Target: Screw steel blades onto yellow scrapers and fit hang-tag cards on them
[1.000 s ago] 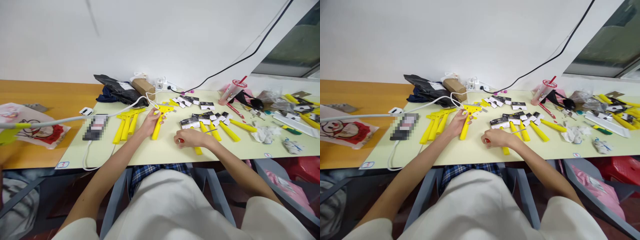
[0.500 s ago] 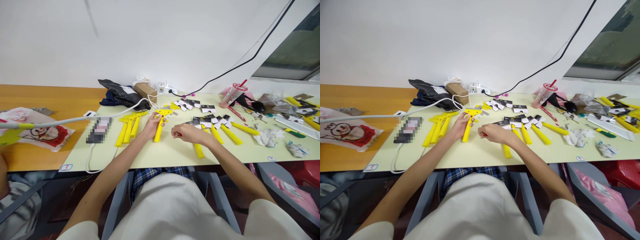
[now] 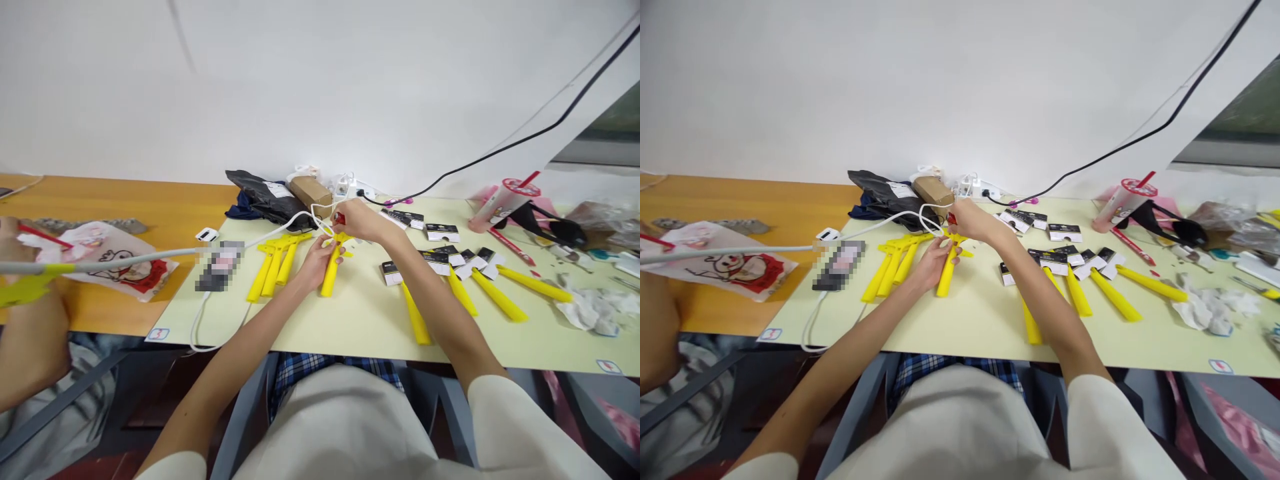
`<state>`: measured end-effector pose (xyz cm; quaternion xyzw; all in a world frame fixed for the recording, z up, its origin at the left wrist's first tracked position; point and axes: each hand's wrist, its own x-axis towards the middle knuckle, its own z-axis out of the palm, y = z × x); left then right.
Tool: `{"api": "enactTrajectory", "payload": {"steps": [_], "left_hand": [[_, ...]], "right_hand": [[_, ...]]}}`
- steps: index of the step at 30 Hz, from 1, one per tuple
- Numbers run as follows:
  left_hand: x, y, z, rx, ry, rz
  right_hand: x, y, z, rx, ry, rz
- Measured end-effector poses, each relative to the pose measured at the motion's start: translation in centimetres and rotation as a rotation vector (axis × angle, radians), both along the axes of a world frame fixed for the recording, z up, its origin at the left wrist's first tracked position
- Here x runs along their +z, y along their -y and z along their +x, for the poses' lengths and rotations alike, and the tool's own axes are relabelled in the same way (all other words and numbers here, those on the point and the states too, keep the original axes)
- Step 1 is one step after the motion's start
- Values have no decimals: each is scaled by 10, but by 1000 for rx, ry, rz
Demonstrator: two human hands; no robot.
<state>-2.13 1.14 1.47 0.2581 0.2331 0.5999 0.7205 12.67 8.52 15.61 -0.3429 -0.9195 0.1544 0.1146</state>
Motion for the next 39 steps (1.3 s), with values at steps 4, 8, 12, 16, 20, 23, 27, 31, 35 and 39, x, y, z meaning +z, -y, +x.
{"api": "enactTrajectory", "payload": {"steps": [4, 8, 12, 16, 20, 23, 27, 31, 35, 39], "left_hand": [[-1, -1, 1, -8, -6, -3], [-1, -2, 3, 3, -17, -31], [-1, -2, 4, 3, -23, -30], [2, 2, 6, -7, -42, -39], [4, 3, 6, -7, -60, -29], [2, 2, 5, -28, -48, 7], [1, 2, 4, -36, -46, -17], [3, 3, 5, -43, -45, -31], [4, 4, 5, -33, -67, -19], [4, 5, 5, -47, -54, 0]], "right_hand": [[-11, -5, -1, 9, 22, 14], [-18, -11, 7, 51, 41, -8], [-25, -17, 13, 79, 18, -21], [-32, -21, 14, 102, 0, -28], [-36, -24, 11, 130, -7, -38], [-37, -25, 11, 124, -28, -52], [-32, -23, 15, 82, -62, -115], [-24, -19, 19, -13, -83, -204], [-18, -13, 19, -20, -71, -192], [-15, -10, 19, 24, -49, -156]]}}
